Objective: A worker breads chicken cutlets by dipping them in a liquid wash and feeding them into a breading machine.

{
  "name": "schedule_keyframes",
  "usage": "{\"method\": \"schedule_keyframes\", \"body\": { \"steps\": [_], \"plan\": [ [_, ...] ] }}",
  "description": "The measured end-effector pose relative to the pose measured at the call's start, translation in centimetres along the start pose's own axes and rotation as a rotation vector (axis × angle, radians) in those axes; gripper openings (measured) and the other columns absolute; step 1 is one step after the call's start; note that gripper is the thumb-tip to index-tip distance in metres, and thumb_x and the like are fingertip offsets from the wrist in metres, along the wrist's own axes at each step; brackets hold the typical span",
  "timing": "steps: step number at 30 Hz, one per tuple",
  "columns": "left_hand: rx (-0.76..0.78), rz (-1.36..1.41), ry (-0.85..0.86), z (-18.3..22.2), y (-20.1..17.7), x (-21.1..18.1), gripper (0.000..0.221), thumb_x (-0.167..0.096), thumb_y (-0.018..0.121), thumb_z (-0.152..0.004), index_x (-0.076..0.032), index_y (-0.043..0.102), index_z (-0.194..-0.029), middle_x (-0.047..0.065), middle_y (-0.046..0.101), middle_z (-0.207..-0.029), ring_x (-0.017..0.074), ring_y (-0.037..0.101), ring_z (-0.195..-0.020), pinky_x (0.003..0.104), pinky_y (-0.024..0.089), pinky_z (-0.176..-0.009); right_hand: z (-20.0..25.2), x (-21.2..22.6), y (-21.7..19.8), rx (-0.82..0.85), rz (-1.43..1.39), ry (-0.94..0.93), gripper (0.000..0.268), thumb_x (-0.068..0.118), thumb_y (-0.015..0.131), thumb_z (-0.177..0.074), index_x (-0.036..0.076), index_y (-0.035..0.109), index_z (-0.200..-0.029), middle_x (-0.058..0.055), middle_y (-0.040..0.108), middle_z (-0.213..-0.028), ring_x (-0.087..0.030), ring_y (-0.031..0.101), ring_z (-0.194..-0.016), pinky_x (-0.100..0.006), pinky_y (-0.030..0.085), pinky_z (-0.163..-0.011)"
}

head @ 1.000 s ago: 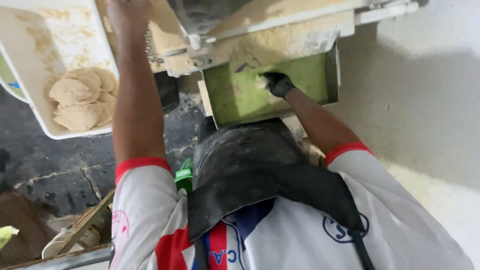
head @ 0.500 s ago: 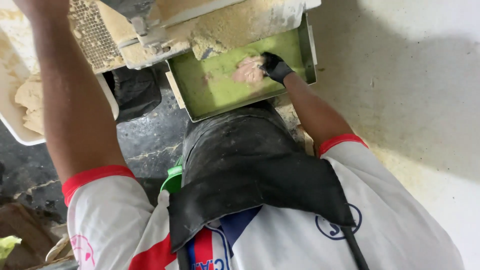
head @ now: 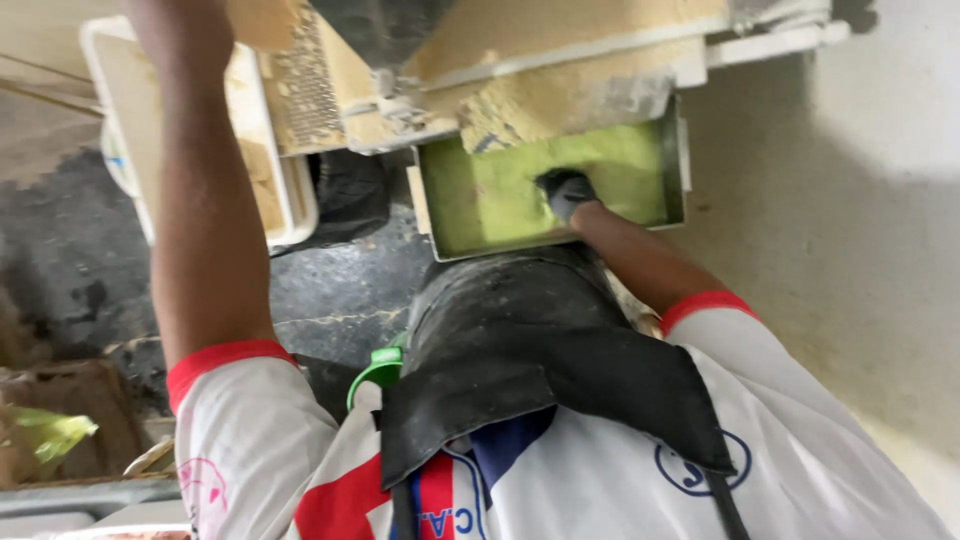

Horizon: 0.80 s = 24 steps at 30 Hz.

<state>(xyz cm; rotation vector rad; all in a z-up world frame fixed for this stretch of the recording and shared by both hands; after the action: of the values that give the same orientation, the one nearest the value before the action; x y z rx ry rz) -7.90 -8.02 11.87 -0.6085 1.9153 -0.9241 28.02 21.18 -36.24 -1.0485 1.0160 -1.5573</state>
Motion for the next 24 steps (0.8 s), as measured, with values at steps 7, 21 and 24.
{"method": "schedule_keyframes", "body": {
  "steps": [7,21,24],
  "plan": [
    [0.072,0.061,-0.088,3.1,-5.6,0.1,0.034,0.005,0.072,-0.099,-0.016,0.047,-0.109,0.006,0.063,-0.096,0.0199,0.057,-0.078,0.037,0.042,-0.054,2.6,-2.7,-8.7,0.324,-0.366,0.185,0.058,0.052,0.044,-0.11,0.017,0.06,-0.153,-0.018,0.053,-0.159,-0.043,0.051,-0.143,-0.05,0.041,-0.12],
    [0.672,-0.149,0.012,14.8,1.9,-7.5,0.035,-0.034,0.073,-0.094,-0.032,0.063,-0.128,0.02,0.077,-0.095,0.0514,0.072,-0.095,0.062,0.058,-0.088,9.5,-6.9,-7.8,-0.448,-0.569,-0.091,0.038,0.031,0.07,-0.108,-0.004,0.074,-0.122,-0.024,0.078,-0.118,-0.038,0.071,-0.117,-0.045,0.055,-0.107],
    [0.68,-0.014,0.255,13.0,9.0,-11.6,0.034,-0.026,0.069,-0.096,-0.019,0.064,-0.129,0.026,0.076,-0.105,0.0565,0.071,-0.095,0.066,0.057,-0.085,9.6,-7.4,-6.3,-0.666,-0.204,-0.256,0.02,0.024,0.066,-0.108,0.013,0.082,-0.113,-0.015,0.079,-0.122,-0.032,0.073,-0.12,-0.042,0.06,-0.098]
  ]
}}
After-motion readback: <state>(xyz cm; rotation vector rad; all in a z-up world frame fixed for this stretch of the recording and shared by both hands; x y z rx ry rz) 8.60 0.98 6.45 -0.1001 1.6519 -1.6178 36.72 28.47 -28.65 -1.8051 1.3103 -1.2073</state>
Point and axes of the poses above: each hand's wrist, its own z-axis away from the middle knuckle, its own y-axis out of the palm, x = y × z, the point moved 3 cm from there along -z, towards the middle knuckle
